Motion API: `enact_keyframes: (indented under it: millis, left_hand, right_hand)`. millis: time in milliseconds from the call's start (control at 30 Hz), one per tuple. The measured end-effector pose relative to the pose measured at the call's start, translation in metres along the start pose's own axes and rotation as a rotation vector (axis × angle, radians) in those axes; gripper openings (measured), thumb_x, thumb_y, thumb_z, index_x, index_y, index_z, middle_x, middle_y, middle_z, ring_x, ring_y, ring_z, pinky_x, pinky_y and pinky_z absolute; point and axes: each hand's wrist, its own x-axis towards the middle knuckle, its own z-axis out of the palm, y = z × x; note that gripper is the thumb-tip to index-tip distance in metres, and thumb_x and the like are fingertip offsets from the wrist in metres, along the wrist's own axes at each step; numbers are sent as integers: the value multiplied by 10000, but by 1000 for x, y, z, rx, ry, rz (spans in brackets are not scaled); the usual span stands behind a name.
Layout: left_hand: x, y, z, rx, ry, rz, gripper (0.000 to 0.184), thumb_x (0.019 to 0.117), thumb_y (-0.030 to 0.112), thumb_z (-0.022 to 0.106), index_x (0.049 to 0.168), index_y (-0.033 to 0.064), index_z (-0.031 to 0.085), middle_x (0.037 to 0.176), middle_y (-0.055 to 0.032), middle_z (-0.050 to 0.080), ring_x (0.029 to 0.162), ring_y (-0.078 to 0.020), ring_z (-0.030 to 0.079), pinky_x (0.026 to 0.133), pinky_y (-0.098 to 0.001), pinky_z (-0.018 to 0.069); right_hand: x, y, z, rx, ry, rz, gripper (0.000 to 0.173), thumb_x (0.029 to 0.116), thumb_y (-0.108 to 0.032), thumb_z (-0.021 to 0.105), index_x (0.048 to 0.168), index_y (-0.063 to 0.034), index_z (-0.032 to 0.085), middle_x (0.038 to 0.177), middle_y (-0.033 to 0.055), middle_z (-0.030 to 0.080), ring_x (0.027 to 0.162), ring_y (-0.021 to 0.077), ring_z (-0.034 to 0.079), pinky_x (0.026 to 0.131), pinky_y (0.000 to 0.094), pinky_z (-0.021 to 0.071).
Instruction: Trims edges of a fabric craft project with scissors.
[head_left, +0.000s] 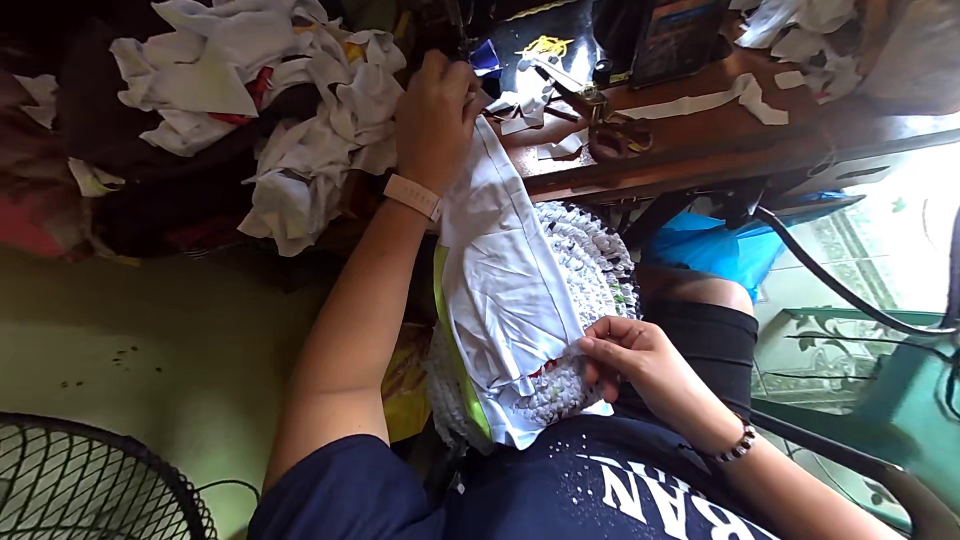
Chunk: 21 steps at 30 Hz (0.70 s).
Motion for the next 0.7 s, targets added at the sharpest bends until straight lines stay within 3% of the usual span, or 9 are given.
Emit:
enact_keyframes:
  millis: [100,233,400,533,700]
  left_hand:
    - [-21,19,-8,-45,113,114,209,993,138,598,1145,42,705,1157,-196,632,1080,-346,625,943,-497,499]
    - [-51,28,-4,-135,23,157,191,987,118,617,1117,38,731,1107,-176,663,1074,-320,639,965,-459,512]
    - [-101,54,-1,-283,56,236,198,988,129,624,1109,28,744,1110,-165,682,1081,-282,641,962,-432,521]
    - [-149,82,7,-368,18,328,182,989,140,633,1059,41,769,1113,-144,696,1138,-280,637,995,-444,519]
    - [-179,84,25,-366,67,296,174,982,160,657,1041,46,775,1144,-153,700,1229,-309,615,1058,-460,498]
  right_hand:
    - [1,0,0,2,-1,7,89,1000,-94,628,944,-29,647,672,59,701,490,111,641,440,233,538]
    - [1,-3,-1,5,-1,14,74,997,-101,632,972,-34,650,679,52,705,502,115,656,455,241,556]
    - [0,-7,-4,-72,28,-5,107,963,-139,697,1008,-47,666,674,41,710,498,103,654,447,230,550]
    - [7,-8,-4,-177,43,-31,137,945,-178,738,959,-58,674,664,35,705,478,92,634,420,215,520]
    - [14,-10,-5,-245,68,-49,133,934,-168,751,925,-55,682,664,36,695,466,88,615,410,213,504]
